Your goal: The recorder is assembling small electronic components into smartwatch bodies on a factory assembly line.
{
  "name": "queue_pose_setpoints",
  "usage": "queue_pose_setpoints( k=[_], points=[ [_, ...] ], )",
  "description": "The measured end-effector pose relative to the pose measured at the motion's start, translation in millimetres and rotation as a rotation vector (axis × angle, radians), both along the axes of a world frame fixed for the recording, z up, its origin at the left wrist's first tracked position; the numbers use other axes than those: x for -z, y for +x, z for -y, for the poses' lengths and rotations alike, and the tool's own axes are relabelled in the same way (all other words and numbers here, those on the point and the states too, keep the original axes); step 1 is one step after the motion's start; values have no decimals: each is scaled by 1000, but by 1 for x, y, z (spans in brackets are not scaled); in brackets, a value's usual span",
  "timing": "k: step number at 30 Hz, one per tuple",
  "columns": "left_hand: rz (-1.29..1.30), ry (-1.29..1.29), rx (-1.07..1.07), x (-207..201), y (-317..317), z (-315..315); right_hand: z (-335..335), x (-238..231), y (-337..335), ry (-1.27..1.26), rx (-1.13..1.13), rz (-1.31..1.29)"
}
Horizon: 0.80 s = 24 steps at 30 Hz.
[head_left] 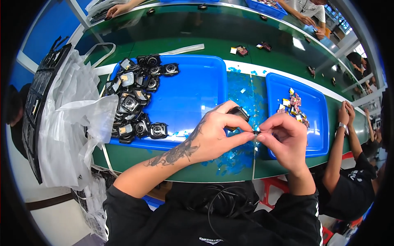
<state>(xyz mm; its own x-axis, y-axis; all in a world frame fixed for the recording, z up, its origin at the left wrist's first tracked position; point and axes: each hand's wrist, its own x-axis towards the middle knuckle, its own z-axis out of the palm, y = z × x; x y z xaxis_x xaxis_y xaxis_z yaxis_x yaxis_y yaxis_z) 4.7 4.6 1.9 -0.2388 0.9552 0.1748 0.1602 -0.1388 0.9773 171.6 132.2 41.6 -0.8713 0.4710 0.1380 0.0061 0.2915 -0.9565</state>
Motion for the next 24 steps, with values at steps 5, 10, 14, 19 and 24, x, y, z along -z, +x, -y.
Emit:
queue_pose_setpoints(
  k=[5,10,14,19,24],
  points=[
    [-178,138,-122,4,2,1,0,10,1,-369,6,-32],
    [-336,196,-86,5,4,1,-21,16,3,-571,-231,159],
    [-394,230,-104,8,6,-1,-14,24,-4,-172,11,200],
    [-137,106,-171,8,13,-1,-6,27,-7,317,80,113],
    [17,34,-154,10,13,-2,3,37,-6,-65,106,-93]
  ],
)
